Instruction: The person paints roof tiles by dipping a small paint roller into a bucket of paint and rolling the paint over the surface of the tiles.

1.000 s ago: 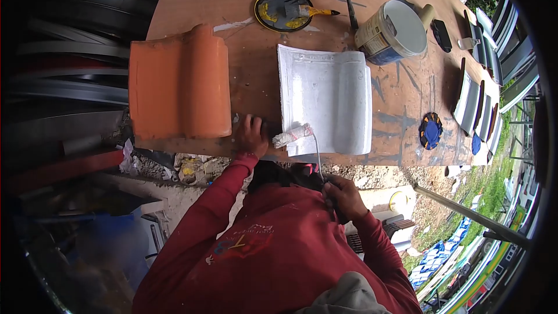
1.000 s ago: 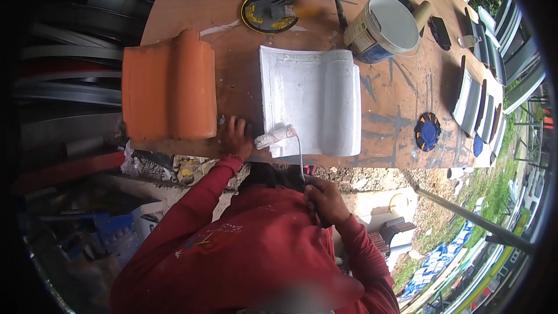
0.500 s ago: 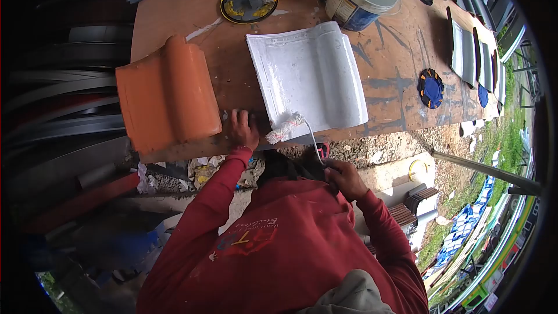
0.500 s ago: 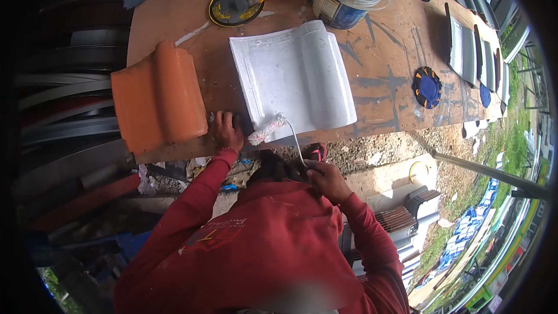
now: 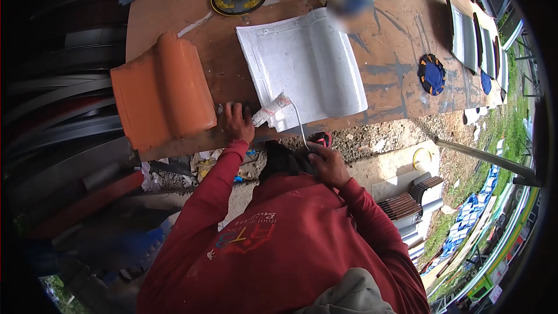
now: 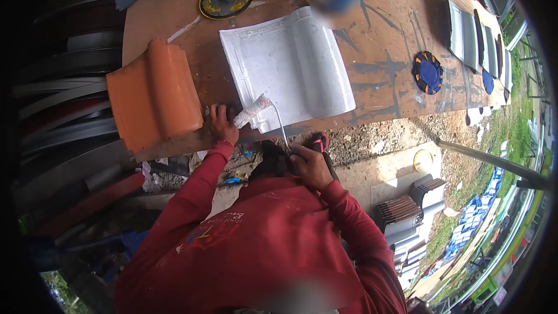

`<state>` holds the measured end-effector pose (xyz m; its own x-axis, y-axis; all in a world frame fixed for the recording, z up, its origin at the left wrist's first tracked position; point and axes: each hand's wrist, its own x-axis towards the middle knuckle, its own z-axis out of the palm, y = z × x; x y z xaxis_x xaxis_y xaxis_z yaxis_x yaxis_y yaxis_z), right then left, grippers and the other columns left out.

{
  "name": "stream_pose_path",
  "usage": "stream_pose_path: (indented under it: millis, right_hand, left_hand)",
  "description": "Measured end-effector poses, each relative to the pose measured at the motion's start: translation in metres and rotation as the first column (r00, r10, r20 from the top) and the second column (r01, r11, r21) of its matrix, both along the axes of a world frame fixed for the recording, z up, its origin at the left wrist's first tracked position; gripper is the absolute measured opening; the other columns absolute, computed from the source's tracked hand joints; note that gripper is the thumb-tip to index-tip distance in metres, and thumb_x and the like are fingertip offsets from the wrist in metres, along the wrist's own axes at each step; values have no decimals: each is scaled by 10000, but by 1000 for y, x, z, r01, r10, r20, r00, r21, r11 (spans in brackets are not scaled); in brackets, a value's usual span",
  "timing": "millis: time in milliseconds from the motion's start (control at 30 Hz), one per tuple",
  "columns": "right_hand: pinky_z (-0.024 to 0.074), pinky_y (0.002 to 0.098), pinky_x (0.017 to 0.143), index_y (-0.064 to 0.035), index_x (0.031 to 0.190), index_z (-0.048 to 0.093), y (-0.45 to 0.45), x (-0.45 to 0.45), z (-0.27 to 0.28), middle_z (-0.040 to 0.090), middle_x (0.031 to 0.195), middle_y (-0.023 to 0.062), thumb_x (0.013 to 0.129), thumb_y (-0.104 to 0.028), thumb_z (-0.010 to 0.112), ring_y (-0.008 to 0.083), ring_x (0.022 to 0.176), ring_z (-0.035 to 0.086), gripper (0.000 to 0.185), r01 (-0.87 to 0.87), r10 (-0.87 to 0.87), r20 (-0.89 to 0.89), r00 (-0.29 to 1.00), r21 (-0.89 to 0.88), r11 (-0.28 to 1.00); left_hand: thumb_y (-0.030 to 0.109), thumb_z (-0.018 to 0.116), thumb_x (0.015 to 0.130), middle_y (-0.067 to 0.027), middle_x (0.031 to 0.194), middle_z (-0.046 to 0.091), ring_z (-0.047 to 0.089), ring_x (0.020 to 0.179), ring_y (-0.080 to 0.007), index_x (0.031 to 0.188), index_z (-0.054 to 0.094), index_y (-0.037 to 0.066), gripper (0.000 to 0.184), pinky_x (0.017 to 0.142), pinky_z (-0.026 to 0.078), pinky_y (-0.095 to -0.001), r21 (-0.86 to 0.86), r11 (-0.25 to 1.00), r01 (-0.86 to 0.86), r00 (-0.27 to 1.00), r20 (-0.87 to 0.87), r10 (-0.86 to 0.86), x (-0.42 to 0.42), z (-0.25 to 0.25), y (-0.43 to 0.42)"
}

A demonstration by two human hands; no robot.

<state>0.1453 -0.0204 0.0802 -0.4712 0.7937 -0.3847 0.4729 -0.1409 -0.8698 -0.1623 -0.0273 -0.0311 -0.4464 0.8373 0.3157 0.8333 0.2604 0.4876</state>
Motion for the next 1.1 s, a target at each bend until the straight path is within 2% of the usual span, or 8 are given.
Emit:
stream_pose_path:
  millis: [333, 467, 600, 833, 867, 900, 967, 1100]
  right_hand:
    - [563, 352, 848, 1, 1319, 677, 19, 68, -6, 757, 1012, 181, 976, -140, 646, 200, 908, 712, 373, -92, 99, 23, 995, -206, 974]
    - [507, 295, 624, 3, 1363, 639, 46, 49, -15, 649, 796, 23, 1022, -213, 606, 100, 699, 602, 405, -212, 203, -69, 977, -178, 961]
    - [455, 299, 552, 26, 1273, 665, 63, 26, 8, 585, 711, 47, 1016, -202, 607, 121, 596, 543, 349, -206, 152, -177, 972, -347, 915]
    - [571, 414, 718, 2, 1259, 701, 78, -75, -8, 748, 902, 235, 956, -139, 655, 284, 790, 750, 338, 76, -50, -191, 980, 133, 988]
    - [579, 454, 813, -11, 1240, 712, 98, -95, 13, 746, 954, 263, 945, -153, 670, 375, 890, 752, 329, 80, -91, -167, 982, -73, 994]
    - [589, 453, 805, -14, 1224, 721, 114, -121, -12, 744, 971, 268, 943, -164, 673, 401, 880, 752, 323, 113, -93, -225, 970, 79, 990]
    - [626, 442, 669, -30, 1199, 739, 154, -155, 5, 742, 964, 289, 964, -182, 650, 372, 804, 768, 294, 108, -126, -220, 967, -95, 990]
    - [624, 453, 734, -28, 1192, 742, 178, -169, 4, 737, 970, 295, 955, -198, 649, 381, 812, 763, 306, 84, -93, -222, 971, -49, 995]
  left_hand:
    - [156, 690, 919, -206, 1171, 572, 594, 1030, -465, 1049, 597, 54, 189, 842, 483, -545, -8, 1000, -6, 1000, -19, 6, -1, 0, 2]
    - [150, 692, 915, -211, 1206, 565, 587, 1051, -473, 1065, 594, 51, 205, 860, 481, -549, 4, 1000, -13, 1000, -2, 13, 2, -1, 4]
    - [144, 683, 922, -224, 1243, 554, 577, 1080, -485, 1088, 589, 42, 216, 877, 476, -557, -56, 997, -44, 998, -37, 41, 2, -4, 2]
    - [216, 629, 952, -245, 1218, 563, 591, 1037, -498, 1080, 593, 43, 218, 867, 488, -573, -7, 999, -54, 992, -119, 53, 1, -16, 4]
    - [216, 629, 952, -245, 1218, 563, 591, 1037, -498, 1080, 593, 43, 218, 867, 488, -573, -6, 999, -54, 990, -132, 52, 1, -10, 8]
    - [215, 631, 953, -240, 1202, 568, 597, 1027, -492, 1079, 598, 42, 217, 857, 489, -574, -65, 996, -60, 993, -109, 53, 3, 0, 10]
    - [214, 633, 953, -234, 1186, 573, 603, 1017, -486, 1078, 603, 41, 215, 847, 491, -575, -132, 989, -73, 994, -88, 62, 10, 4, 6]
    - [208, 627, 959, -230, 1168, 577, 608, 1016, -475, 1084, 610, 38, 212, 844, 491, -576, -104, 992, -78, 994, -91, 68, 6, 4, 10]
